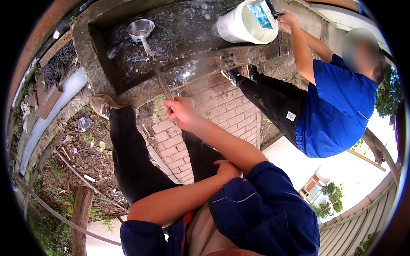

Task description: The person uses a long-handled metal scoop to remove debris and water from a concrete drainage channel. A second person assists by pouring water from a white bucket into the channel to help flush out the debris.

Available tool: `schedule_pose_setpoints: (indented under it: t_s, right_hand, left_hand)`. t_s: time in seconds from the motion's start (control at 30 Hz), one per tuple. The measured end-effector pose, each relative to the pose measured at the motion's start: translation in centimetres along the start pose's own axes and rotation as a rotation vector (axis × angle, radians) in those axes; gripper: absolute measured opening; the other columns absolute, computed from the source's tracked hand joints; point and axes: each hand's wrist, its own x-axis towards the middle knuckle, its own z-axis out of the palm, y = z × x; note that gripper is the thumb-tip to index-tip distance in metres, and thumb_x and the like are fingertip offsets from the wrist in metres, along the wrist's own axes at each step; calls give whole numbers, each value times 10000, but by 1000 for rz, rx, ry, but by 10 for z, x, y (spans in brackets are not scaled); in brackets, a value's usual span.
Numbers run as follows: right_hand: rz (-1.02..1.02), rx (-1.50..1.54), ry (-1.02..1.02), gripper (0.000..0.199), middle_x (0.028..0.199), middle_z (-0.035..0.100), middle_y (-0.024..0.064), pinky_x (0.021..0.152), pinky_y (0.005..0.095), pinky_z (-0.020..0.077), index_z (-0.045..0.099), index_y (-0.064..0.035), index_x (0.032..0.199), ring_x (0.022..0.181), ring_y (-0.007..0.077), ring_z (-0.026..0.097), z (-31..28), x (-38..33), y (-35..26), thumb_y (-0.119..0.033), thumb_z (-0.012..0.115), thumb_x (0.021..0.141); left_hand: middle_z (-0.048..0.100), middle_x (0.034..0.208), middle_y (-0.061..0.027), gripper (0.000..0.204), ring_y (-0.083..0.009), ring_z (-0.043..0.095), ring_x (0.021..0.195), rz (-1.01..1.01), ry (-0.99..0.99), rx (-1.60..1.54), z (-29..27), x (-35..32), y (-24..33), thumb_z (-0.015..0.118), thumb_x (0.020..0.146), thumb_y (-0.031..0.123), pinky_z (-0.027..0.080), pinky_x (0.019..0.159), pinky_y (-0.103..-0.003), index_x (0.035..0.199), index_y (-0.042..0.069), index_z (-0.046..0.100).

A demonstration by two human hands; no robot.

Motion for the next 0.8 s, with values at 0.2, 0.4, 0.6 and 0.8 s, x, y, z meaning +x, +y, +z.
schedule_pose_setpoints:
  t_s: [0.2,0.4,0.6,0.8]
  right_hand:
    - [-53,-253,54,202,816,606,88,480,273,355,589,11,901,568,118,512,-7,-61,-52,-181,639,942]
    - [57,-420,110,228,864,627,46,483,256,371,645,30,992,594,94,521,-39,-117,-118,-195,630,966]
    - [189,-272,67,344,864,667,54,438,143,377,621,89,1196,616,45,566,-67,-140,-191,-193,563,1007]
    - [-168,-1410,308,320,954,721,208,574,341,516,644,74,1173,693,228,678,-86,-148,-222,-109,643,910]
  left_hand:
    - [642,1359,-131,457,-373,644,1181,96,-32,346,-4,-3,8,436,1000,325,441,863,-784,1324,86,653]
    - [659,1324,-135,425,-374,662,1134,141,-49,378,-20,-12,14,415,1001,241,474,775,-782,1298,71,666]
    - [691,1227,-156,404,-388,686,1046,178,38,404,-13,-9,11,428,990,243,492,718,-765,1221,51,700]
    - [710,1100,-169,351,-372,720,911,279,122,540,-23,-22,8,467,976,251,543,659,-688,1116,61,726]
